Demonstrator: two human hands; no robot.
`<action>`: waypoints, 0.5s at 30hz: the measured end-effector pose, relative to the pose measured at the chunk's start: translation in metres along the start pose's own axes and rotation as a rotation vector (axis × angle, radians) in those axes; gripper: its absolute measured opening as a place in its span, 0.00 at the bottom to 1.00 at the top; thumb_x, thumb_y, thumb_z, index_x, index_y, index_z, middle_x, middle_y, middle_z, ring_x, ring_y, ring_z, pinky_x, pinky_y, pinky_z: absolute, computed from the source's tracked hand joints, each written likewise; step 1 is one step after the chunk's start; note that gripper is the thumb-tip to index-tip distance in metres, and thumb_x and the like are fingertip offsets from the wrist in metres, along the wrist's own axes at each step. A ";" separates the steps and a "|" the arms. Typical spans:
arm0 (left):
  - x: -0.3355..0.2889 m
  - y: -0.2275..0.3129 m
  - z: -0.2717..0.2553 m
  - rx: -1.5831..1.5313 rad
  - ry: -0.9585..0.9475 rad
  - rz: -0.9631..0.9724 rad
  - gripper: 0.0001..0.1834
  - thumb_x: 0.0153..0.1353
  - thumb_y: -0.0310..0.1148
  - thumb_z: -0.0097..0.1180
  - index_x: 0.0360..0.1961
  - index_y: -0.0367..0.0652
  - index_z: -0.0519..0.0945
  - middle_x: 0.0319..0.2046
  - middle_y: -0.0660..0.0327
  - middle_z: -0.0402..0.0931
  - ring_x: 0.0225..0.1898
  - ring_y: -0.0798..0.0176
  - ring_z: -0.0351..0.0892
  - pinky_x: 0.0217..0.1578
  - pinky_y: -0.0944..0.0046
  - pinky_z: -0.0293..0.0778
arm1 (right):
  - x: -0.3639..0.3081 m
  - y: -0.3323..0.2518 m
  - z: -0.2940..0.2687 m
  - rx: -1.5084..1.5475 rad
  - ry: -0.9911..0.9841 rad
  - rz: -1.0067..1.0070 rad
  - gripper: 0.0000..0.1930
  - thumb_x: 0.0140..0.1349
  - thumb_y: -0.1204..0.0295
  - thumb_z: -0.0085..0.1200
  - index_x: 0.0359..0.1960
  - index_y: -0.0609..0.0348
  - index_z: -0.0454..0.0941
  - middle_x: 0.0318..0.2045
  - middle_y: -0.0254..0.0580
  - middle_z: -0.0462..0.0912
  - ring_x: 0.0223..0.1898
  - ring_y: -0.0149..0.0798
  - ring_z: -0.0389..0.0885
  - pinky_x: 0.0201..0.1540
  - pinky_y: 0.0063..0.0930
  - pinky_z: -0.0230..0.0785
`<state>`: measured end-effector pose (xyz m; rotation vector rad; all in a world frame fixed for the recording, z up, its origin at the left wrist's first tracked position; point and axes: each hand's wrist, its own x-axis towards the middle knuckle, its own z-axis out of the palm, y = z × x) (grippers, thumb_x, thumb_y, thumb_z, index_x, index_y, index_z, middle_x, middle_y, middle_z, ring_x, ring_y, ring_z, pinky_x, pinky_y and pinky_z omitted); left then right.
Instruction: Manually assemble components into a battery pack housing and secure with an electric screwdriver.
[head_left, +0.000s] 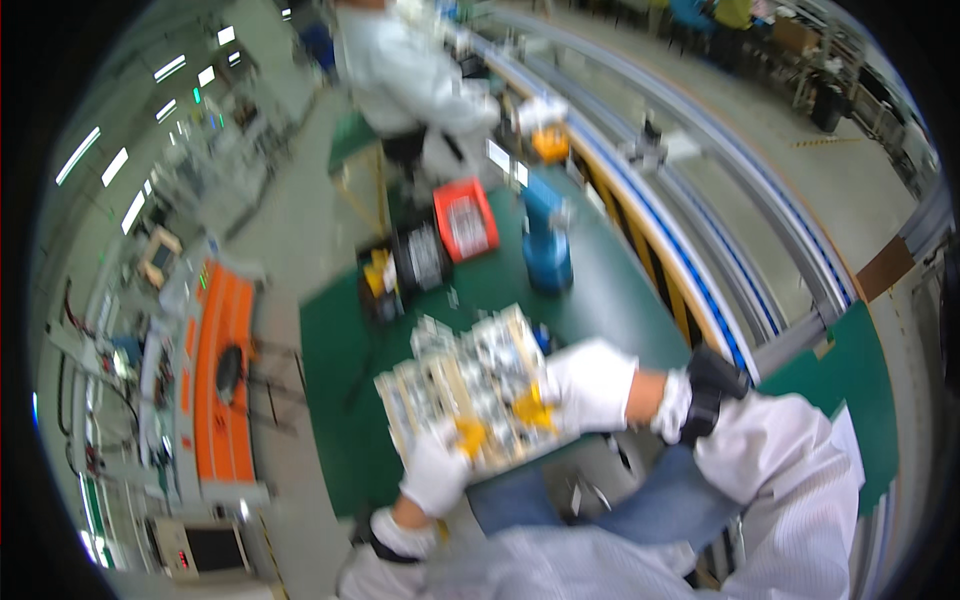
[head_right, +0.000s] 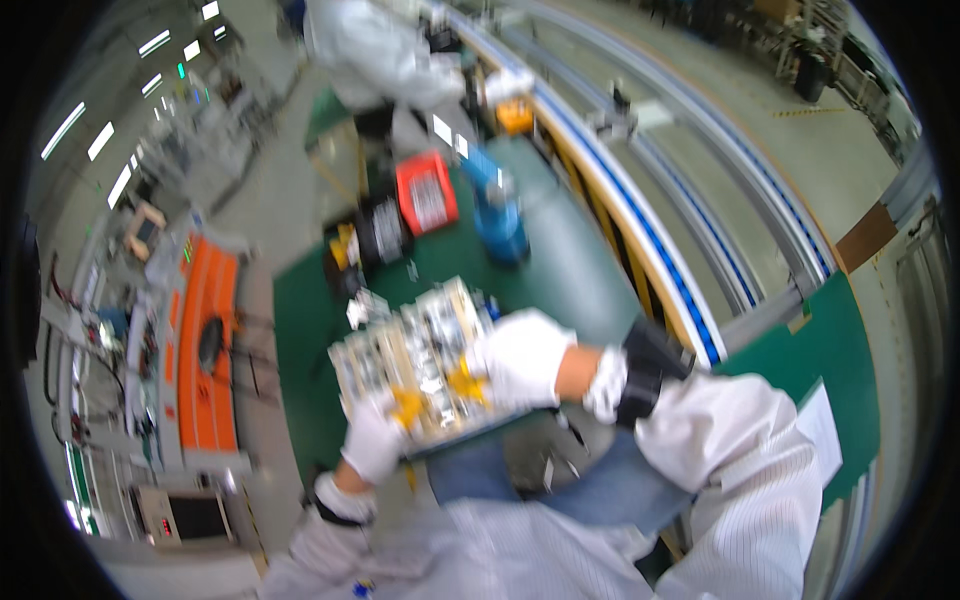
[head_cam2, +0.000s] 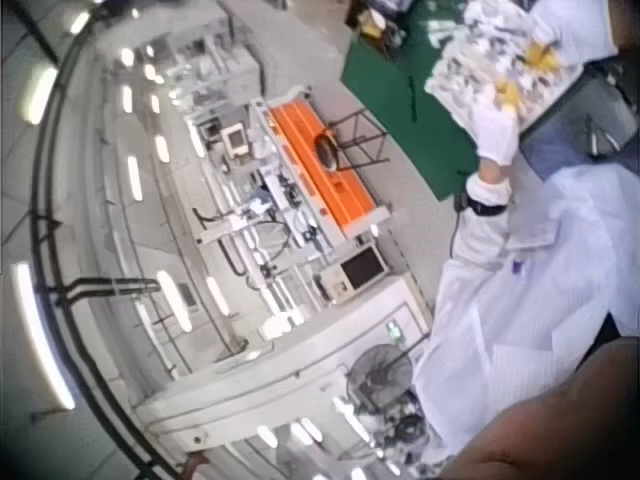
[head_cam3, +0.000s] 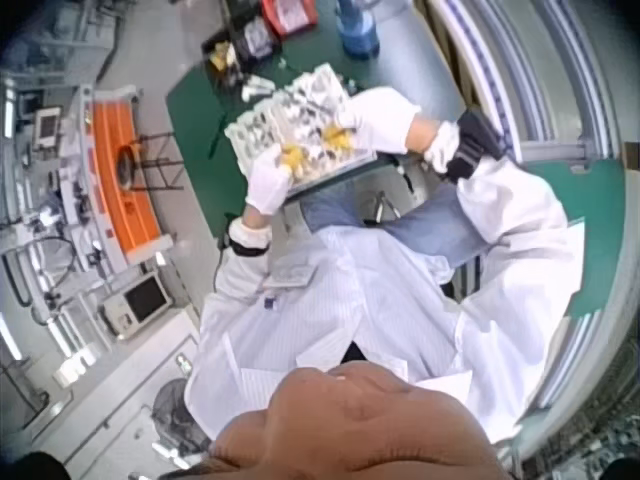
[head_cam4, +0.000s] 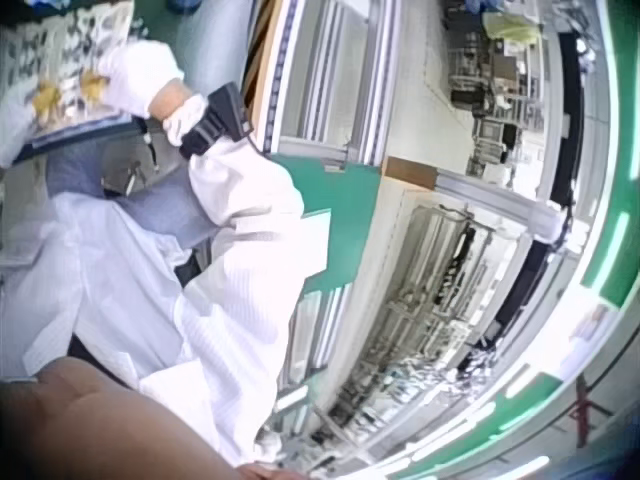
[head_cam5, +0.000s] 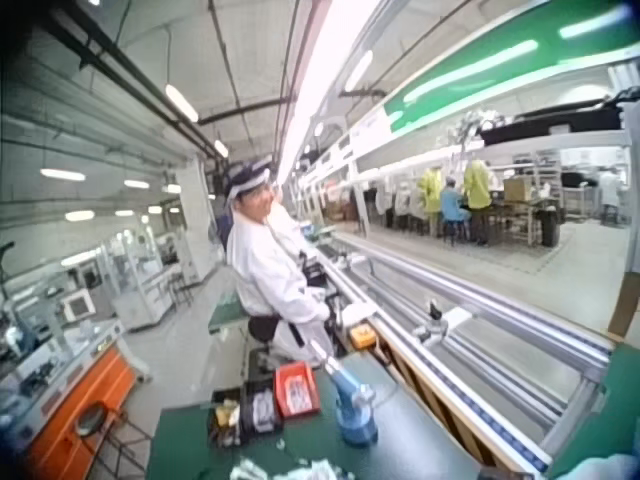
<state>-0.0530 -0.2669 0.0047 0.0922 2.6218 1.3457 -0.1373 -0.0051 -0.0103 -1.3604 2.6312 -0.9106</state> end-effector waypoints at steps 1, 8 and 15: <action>0.002 0.003 0.001 -0.078 -0.007 -0.076 0.11 0.66 0.31 0.57 0.43 0.34 0.85 0.31 0.55 0.85 0.33 0.63 0.82 0.37 0.63 0.77 | -0.001 -0.006 -0.010 0.043 0.007 0.014 0.10 0.61 0.59 0.60 0.41 0.41 0.89 0.30 0.39 0.87 0.30 0.47 0.85 0.33 0.38 0.77; 0.005 -0.004 0.004 -0.211 -0.006 -0.192 0.10 0.71 0.32 0.59 0.43 0.35 0.85 0.27 0.64 0.82 0.27 0.74 0.77 0.29 0.72 0.72 | 0.004 -0.003 -0.001 0.208 -0.063 0.130 0.10 0.61 0.63 0.64 0.44 0.42 0.90 0.36 0.35 0.88 0.35 0.43 0.86 0.38 0.30 0.77; -0.006 -0.008 0.014 -0.219 0.004 -0.236 0.09 0.70 0.32 0.60 0.42 0.35 0.85 0.26 0.63 0.83 0.27 0.74 0.78 0.29 0.70 0.73 | -0.003 -0.023 0.008 0.158 -0.077 0.139 0.07 0.61 0.64 0.63 0.39 0.47 0.88 0.35 0.35 0.86 0.34 0.43 0.86 0.37 0.32 0.79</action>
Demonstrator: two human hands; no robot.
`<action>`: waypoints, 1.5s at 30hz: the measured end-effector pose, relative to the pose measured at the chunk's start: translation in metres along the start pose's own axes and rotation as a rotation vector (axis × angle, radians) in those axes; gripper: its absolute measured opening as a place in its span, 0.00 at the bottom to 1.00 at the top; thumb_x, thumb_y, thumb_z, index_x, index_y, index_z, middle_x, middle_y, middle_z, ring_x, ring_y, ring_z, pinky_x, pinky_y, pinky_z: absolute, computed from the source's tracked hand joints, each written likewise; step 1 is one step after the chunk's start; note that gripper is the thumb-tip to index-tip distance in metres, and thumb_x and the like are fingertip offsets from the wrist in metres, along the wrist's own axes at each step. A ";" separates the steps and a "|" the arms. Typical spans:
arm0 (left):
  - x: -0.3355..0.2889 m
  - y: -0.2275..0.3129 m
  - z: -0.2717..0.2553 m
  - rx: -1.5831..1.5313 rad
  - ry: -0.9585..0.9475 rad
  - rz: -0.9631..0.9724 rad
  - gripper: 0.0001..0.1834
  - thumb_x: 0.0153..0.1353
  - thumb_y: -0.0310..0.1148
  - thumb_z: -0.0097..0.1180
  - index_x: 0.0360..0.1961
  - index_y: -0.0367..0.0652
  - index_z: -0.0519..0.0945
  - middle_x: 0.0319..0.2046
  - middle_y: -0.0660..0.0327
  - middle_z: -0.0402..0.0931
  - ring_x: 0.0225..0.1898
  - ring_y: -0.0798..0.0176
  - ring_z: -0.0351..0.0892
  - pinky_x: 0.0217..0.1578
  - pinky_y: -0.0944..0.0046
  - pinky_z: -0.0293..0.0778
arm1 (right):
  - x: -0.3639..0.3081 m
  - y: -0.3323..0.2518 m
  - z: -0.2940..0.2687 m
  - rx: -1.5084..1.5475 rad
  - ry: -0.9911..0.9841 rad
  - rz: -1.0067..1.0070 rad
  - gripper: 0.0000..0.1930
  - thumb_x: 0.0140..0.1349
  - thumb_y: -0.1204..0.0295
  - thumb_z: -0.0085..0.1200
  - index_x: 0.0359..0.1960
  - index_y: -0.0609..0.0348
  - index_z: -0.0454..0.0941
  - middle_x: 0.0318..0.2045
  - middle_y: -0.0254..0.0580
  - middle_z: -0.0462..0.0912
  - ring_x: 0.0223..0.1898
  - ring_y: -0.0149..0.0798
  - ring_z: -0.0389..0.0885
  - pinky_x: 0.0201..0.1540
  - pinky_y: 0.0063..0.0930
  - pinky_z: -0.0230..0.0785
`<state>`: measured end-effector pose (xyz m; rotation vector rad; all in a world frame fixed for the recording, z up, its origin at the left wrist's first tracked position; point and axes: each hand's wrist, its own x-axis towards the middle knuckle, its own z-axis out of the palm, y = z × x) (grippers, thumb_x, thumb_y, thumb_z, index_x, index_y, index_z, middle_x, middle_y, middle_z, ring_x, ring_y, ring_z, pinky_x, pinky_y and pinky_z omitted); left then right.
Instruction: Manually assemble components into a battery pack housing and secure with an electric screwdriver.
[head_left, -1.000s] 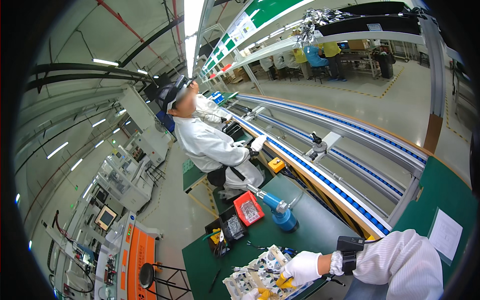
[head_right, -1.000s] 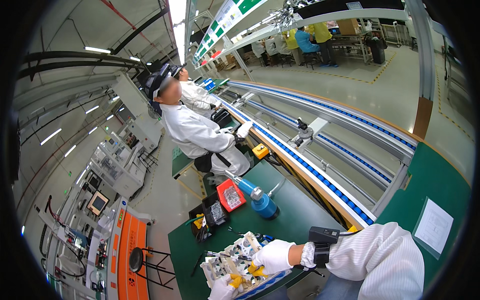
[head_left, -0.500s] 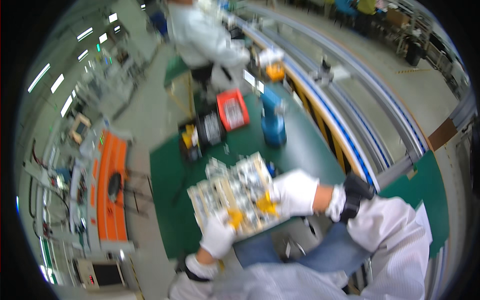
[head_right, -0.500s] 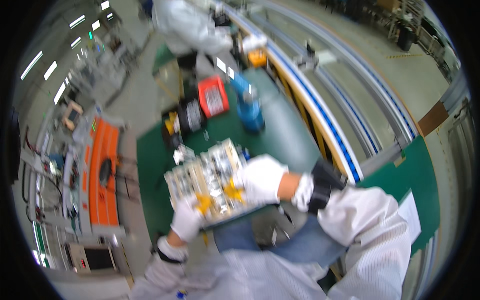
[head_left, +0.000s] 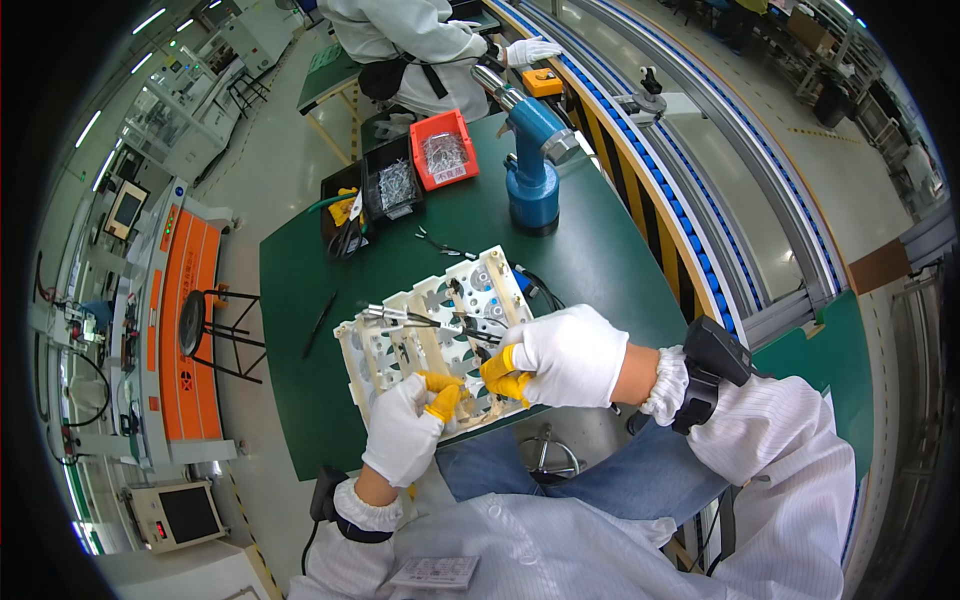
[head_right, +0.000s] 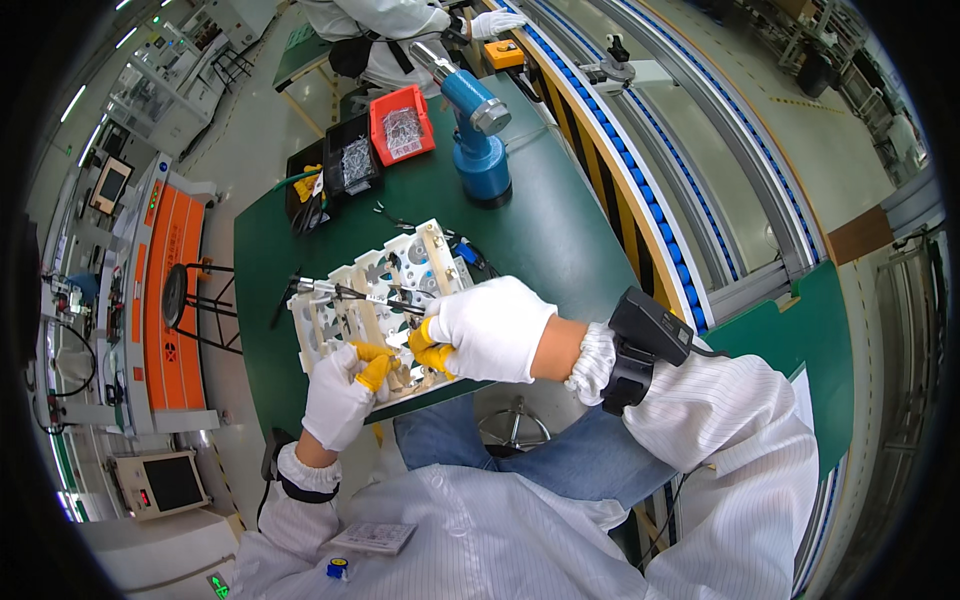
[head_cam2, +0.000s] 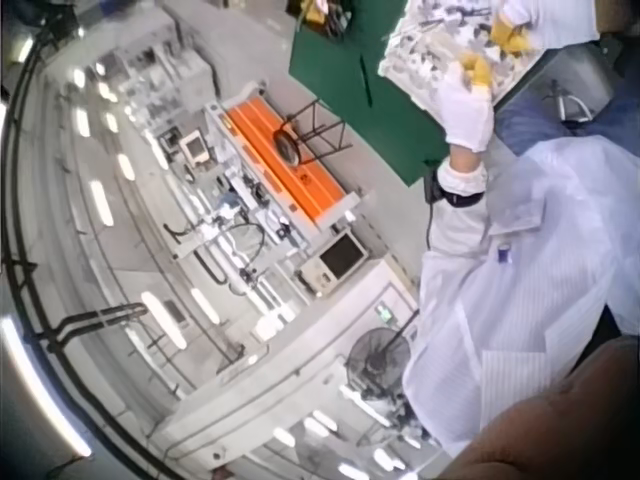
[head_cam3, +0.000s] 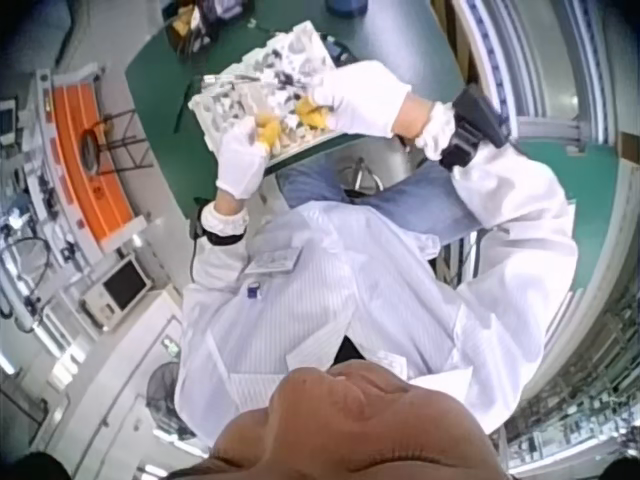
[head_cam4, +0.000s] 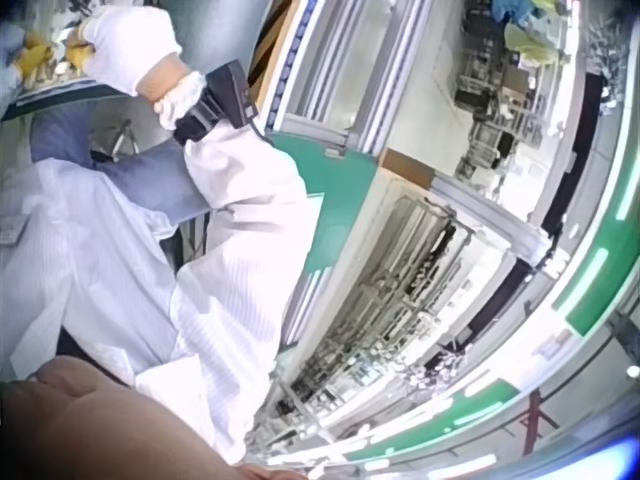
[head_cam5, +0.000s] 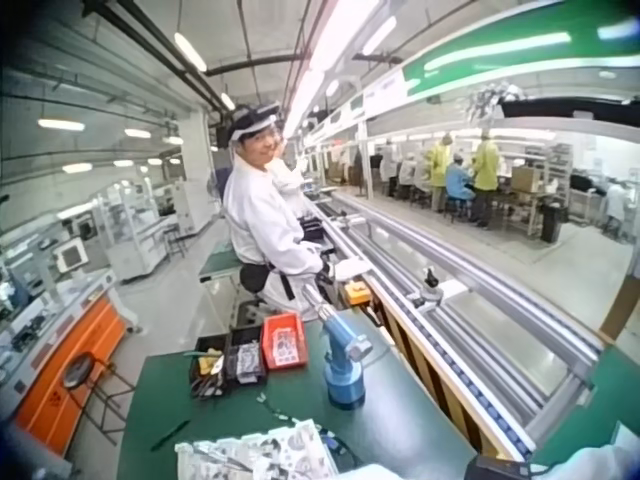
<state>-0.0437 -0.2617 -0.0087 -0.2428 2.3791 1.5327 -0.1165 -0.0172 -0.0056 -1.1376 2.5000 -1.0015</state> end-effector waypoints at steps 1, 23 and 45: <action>-0.002 -0.001 0.000 -0.001 0.000 0.002 0.09 0.70 0.32 0.60 0.42 0.35 0.85 0.26 0.63 0.83 0.27 0.74 0.78 0.29 0.70 0.73 | -0.001 -0.005 -0.004 0.017 0.002 -0.021 0.06 0.61 0.65 0.62 0.37 0.49 0.86 0.33 0.38 0.84 0.34 0.44 0.85 0.37 0.35 0.79; 0.267 0.077 -0.067 1.052 0.568 0.705 0.08 0.59 0.36 0.61 0.37 0.46 0.85 0.36 0.53 0.84 0.40 0.50 0.84 0.39 0.48 0.80 | 0.001 -0.005 -0.010 -0.122 -0.201 0.024 0.09 0.57 0.62 0.60 0.34 0.49 0.85 0.28 0.42 0.84 0.31 0.50 0.86 0.34 0.42 0.79; 0.418 -0.019 -0.055 1.620 0.452 0.274 0.10 0.66 0.38 0.55 0.36 0.56 0.89 0.39 0.65 0.88 0.47 0.60 0.83 0.47 0.49 0.70 | -0.004 -0.009 -0.030 -0.067 -0.103 -0.030 0.11 0.53 0.60 0.59 0.31 0.53 0.86 0.26 0.52 0.85 0.30 0.57 0.86 0.35 0.48 0.78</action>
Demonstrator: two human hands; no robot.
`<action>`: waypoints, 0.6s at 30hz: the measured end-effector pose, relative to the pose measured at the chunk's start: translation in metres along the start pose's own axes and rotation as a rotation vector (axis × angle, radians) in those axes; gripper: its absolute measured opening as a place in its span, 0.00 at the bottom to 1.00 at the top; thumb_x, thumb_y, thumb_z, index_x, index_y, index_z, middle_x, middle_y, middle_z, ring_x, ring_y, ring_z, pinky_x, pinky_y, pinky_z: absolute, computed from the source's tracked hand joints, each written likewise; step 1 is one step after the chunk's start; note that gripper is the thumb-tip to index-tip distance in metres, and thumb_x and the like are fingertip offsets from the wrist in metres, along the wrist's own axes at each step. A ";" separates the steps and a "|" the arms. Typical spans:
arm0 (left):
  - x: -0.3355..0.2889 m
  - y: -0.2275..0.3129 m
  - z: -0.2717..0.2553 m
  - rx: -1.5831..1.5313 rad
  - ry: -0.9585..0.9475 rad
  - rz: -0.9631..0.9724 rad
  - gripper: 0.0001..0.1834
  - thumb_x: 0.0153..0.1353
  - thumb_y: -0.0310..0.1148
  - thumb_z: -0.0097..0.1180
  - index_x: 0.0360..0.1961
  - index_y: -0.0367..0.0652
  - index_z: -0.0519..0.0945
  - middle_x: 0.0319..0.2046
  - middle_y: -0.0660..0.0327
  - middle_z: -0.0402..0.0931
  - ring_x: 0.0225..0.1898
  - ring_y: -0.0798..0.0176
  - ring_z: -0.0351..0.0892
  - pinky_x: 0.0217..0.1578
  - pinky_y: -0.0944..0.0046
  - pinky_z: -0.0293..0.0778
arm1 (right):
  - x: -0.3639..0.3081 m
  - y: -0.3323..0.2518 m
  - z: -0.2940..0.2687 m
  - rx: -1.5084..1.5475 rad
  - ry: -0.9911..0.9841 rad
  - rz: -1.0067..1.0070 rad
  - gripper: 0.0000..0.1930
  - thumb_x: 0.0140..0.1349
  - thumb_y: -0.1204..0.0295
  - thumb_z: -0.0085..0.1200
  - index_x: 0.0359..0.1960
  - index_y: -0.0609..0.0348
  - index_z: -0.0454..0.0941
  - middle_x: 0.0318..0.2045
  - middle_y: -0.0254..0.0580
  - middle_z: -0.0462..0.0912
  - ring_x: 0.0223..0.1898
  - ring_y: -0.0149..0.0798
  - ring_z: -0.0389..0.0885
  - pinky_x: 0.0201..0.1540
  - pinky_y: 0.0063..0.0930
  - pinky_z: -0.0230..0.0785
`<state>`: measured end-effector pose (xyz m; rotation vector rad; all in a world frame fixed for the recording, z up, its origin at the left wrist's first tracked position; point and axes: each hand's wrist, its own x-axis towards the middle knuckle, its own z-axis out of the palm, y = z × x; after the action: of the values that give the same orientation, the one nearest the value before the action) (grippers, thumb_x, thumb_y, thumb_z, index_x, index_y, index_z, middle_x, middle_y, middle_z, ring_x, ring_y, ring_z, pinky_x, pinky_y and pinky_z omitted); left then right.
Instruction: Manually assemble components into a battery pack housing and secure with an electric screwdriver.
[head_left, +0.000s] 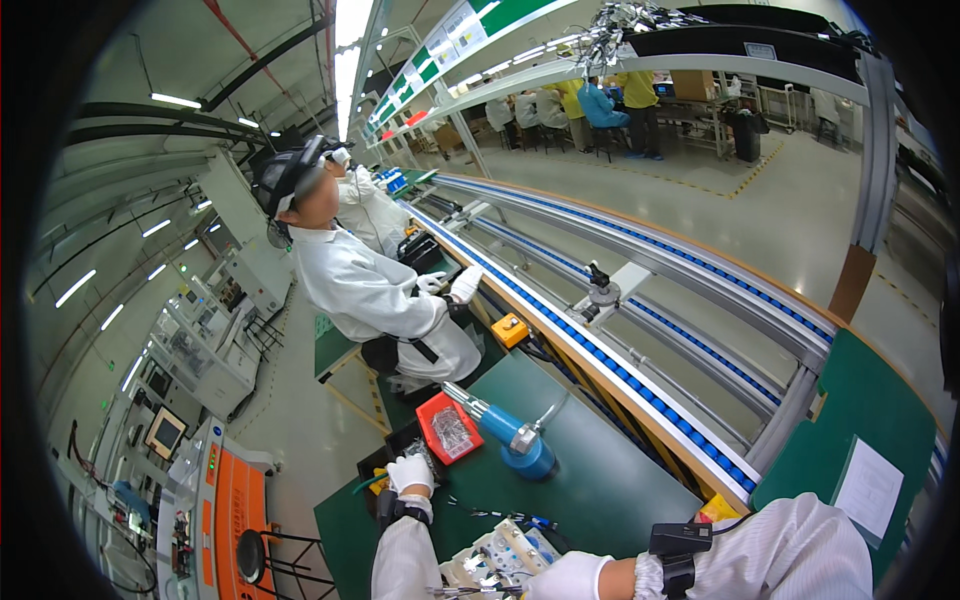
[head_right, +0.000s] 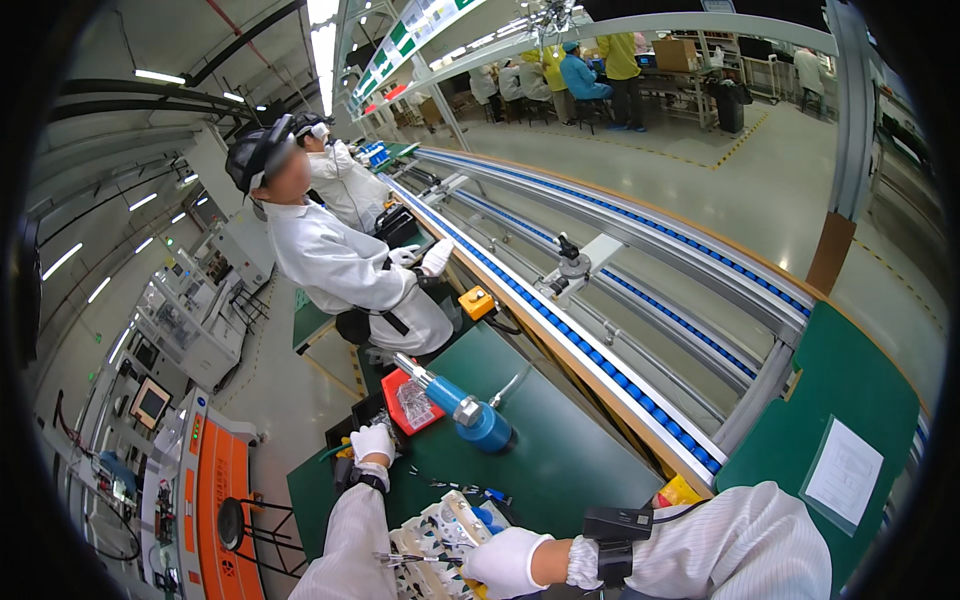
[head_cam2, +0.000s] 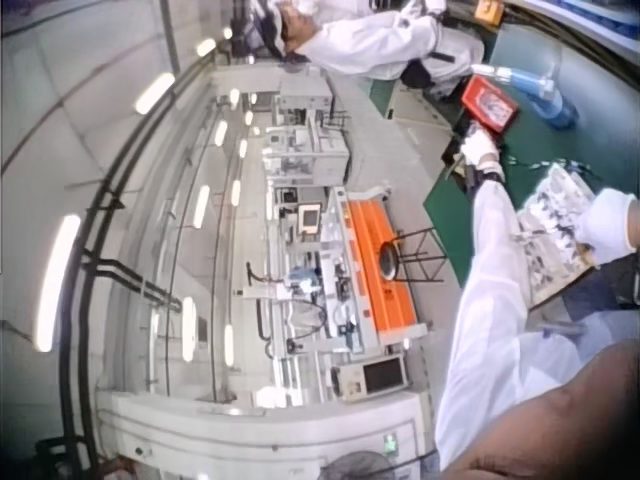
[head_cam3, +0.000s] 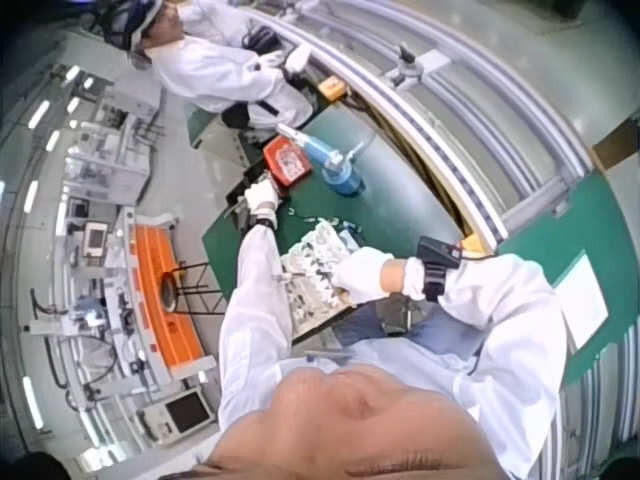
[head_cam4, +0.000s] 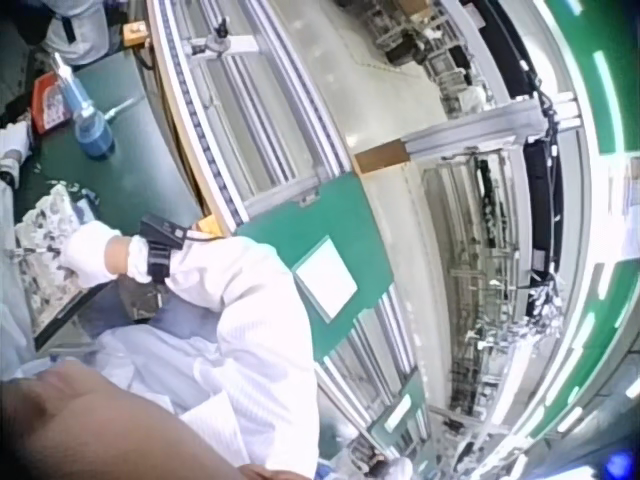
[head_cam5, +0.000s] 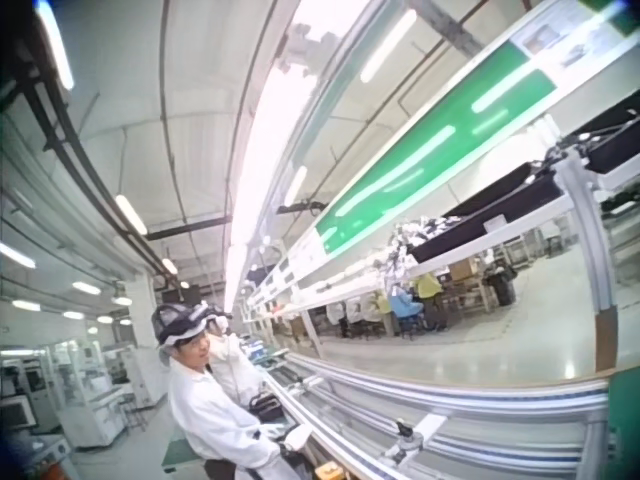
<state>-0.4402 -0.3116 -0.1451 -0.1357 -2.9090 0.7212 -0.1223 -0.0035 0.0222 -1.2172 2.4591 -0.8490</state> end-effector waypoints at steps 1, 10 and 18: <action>-0.003 -0.008 0.006 -0.001 -0.005 -0.011 0.10 0.66 0.38 0.55 0.37 0.56 0.89 0.39 0.65 0.88 0.47 0.60 0.83 0.47 0.49 0.69 | 0.001 -0.003 -0.001 0.001 -0.023 -0.005 0.11 0.54 0.60 0.59 0.32 0.53 0.86 0.26 0.52 0.85 0.30 0.57 0.86 0.36 0.49 0.78; -0.009 -0.011 -0.024 -0.184 0.039 -0.026 0.11 0.58 0.40 0.62 0.40 0.50 0.86 0.40 0.57 0.86 0.47 0.54 0.83 0.46 0.49 0.74 | 0.006 -0.006 -0.004 -0.027 -0.065 -0.016 0.12 0.53 0.60 0.60 0.33 0.52 0.85 0.27 0.51 0.85 0.31 0.57 0.86 0.35 0.48 0.78; -0.007 -0.026 -0.062 -0.576 -0.018 -0.382 0.17 0.60 0.44 0.59 0.42 0.41 0.83 0.41 0.44 0.86 0.46 0.41 0.86 0.49 0.45 0.81 | 0.014 0.001 0.005 0.067 -0.166 0.042 0.12 0.61 0.62 0.59 0.43 0.51 0.84 0.33 0.47 0.86 0.38 0.54 0.86 0.41 0.44 0.78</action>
<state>-0.4252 -0.3071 -0.0793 0.3592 -2.9335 -0.1799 -0.1289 -0.0159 0.0181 -1.1593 2.2974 -0.7793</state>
